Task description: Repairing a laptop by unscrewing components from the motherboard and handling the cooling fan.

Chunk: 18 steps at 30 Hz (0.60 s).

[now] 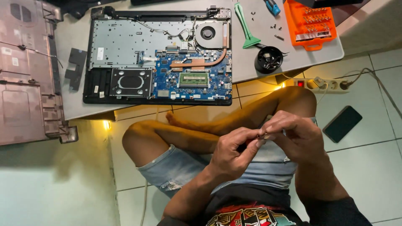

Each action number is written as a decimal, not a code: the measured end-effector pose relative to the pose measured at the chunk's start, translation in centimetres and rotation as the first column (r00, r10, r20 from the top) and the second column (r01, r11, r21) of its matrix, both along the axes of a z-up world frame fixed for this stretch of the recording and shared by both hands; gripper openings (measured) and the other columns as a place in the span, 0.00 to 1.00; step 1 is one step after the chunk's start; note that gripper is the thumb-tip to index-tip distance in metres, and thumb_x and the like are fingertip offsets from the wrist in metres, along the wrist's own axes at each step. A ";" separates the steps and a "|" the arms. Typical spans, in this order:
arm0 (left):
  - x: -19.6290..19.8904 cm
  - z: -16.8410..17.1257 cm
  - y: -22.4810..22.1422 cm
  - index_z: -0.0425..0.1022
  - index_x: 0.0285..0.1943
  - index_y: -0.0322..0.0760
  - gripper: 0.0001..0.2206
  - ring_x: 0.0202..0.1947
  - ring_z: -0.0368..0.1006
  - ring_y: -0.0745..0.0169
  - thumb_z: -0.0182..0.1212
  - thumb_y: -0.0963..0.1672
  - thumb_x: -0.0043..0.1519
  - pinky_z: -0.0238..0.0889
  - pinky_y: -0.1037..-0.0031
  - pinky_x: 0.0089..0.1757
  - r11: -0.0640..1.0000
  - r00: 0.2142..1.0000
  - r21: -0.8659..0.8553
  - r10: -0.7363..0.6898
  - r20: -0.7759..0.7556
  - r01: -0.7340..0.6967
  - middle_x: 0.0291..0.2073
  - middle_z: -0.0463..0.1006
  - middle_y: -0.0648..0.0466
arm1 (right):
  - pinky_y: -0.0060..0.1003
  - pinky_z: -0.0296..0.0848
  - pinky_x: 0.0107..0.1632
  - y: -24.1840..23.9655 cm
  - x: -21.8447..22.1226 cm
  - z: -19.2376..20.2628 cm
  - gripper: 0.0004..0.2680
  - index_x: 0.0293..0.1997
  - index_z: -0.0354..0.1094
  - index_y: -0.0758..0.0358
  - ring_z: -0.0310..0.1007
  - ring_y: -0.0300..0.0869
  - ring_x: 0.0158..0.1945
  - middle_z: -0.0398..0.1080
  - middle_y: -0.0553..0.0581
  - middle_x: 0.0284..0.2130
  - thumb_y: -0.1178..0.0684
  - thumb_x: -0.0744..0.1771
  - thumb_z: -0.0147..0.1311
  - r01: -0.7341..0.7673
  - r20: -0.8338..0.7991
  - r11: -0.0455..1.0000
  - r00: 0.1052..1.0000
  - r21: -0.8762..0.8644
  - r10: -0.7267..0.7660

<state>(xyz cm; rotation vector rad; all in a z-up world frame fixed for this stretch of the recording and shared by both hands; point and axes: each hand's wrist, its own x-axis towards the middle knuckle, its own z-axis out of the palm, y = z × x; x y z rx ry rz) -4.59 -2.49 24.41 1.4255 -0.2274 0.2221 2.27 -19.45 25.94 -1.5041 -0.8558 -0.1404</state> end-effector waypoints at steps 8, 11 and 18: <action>-0.1 -0.5 -0.8 0.81 0.45 0.30 0.05 0.35 0.79 0.57 0.63 0.39 0.65 0.70 0.69 0.37 1.000 0.999 -0.024 -0.010 -0.032 0.009 0.33 0.81 0.47 | 0.28 0.74 0.28 -0.4 0.4 -1.0 0.02 0.37 0.73 0.70 0.73 0.40 0.26 0.79 0.61 0.29 0.67 0.64 0.59 -0.042 -0.020 0.999 0.999 0.029 0.043; 0.2 -0.4 -0.9 0.81 0.47 0.30 0.06 0.37 0.79 0.59 0.63 0.39 0.66 0.71 0.70 0.38 0.998 0.997 -0.051 -0.028 -0.069 0.025 0.33 0.82 0.47 | 0.32 0.73 0.28 -0.9 0.6 -1.4 0.03 0.37 0.71 0.73 0.72 0.44 0.25 0.78 0.65 0.29 0.69 0.64 0.57 -0.035 -0.060 0.998 0.997 0.055 0.038; 0.5 -0.6 -1.4 0.81 0.46 0.29 0.05 0.35 0.78 0.57 0.63 0.40 0.65 0.71 0.70 0.37 1.000 0.998 0.012 -0.027 -0.060 0.028 0.33 0.81 0.47 | 0.33 0.76 0.30 -1.4 0.7 -1.0 0.03 0.39 0.71 0.72 0.74 0.43 0.27 0.78 0.64 0.31 0.68 0.65 0.57 -0.041 -0.044 0.998 0.998 0.043 0.043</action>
